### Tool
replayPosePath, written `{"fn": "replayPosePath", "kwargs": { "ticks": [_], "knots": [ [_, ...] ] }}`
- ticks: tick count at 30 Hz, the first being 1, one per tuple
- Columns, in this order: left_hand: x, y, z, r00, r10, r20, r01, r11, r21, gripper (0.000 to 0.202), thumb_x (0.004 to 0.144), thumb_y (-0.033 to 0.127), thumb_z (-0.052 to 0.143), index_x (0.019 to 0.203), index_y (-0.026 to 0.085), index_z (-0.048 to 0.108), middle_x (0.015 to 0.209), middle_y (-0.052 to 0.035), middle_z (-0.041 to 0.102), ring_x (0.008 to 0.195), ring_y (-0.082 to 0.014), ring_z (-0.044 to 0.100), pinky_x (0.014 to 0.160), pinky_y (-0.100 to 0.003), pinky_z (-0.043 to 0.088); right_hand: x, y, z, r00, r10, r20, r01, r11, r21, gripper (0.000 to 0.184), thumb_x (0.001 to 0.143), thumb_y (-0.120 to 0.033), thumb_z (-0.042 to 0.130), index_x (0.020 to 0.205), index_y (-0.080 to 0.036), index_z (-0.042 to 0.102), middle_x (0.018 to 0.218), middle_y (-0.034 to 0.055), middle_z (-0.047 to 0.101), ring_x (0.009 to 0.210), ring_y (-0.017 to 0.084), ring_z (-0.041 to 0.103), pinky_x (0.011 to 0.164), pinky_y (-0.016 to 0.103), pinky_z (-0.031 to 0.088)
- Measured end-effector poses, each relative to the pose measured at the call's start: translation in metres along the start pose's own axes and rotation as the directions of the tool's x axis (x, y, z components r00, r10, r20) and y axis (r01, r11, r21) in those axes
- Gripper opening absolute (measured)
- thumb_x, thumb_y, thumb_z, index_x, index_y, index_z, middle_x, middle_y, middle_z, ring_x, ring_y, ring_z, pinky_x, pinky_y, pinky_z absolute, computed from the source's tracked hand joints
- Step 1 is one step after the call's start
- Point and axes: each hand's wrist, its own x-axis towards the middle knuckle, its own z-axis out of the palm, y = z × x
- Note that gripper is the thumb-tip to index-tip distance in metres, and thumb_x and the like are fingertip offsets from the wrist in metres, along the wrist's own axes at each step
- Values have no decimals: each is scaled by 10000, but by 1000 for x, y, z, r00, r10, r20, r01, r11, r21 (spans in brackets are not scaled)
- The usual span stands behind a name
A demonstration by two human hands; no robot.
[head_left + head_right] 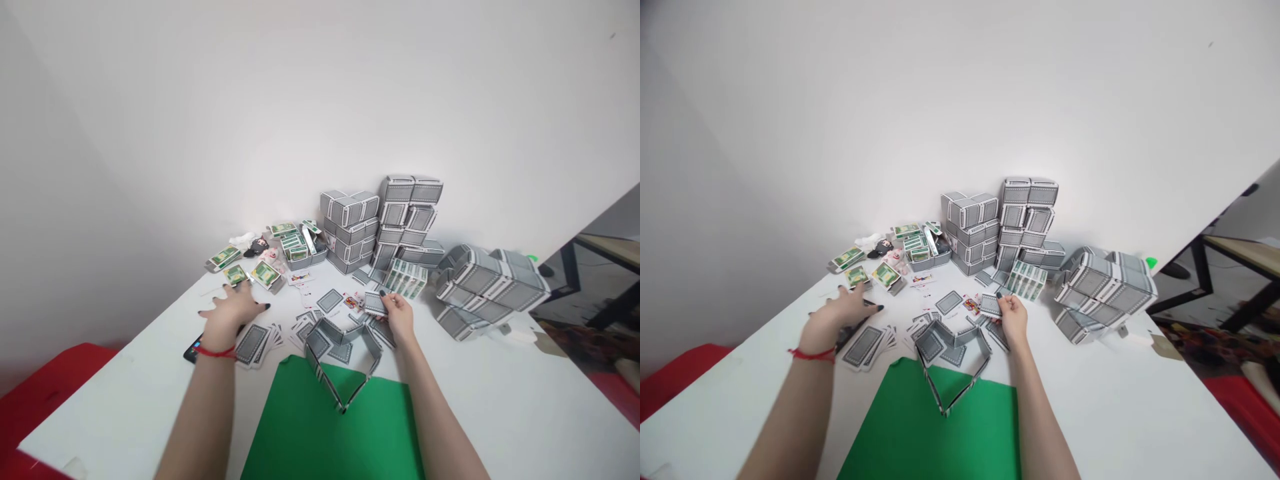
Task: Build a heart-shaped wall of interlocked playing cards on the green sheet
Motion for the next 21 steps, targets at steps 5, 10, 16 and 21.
{"fn": "replayPosePath", "kwargs": {
  "ticks": [5, 10, 16, 21],
  "knots": [
    [-54, -70, 16, 948, 52, -315, 53, 948, 315, 715, 794, 412, 381, 1343, -38, 302, 1341, -303, 383, 1254, -458, 298, 984, -624, 176, 2, 13, -2, 1000, -7, -2, 7, 1000, -8, 437, 554, -585, 679, 666, -195, 517, 379, -42, 540, 302, 122, 462, 303, 222, 326],
    [-103, -121, 68, 916, 253, -310, -165, 945, 284, 597, 804, 370, 351, 1273, 5, 401, 1195, -261, 548, 1098, -357, 515, 954, -492, 333, 7, 19, -5, 1000, -7, -12, 7, 999, -38, 445, 553, -589, 677, 683, -188, 534, 373, -34, 542, 308, 126, 457, 317, 230, 333],
    [-109, -119, 81, 906, 182, -383, -136, 980, 142, 651, 831, 448, 324, 1315, 14, 321, 1083, -215, 599, 987, -317, 568, 845, -404, 431, 10, 22, -8, 1000, 14, -1, -14, 998, -69, 438, 547, -581, 685, 682, -192, 537, 367, -33, 543, 301, 124, 439, 320, 237, 325],
    [-103, -123, 82, 884, 226, -410, -166, 970, 176, 537, 834, 456, 328, 1158, 74, 522, 1100, -202, 577, 1001, -312, 543, 878, -401, 419, 10, 24, -9, 1000, 18, 10, -17, 999, -48, 436, 550, -573, 689, 700, -189, 548, 393, -37, 548, 307, 121, 439, 318, 237, 325]
  ]
}}
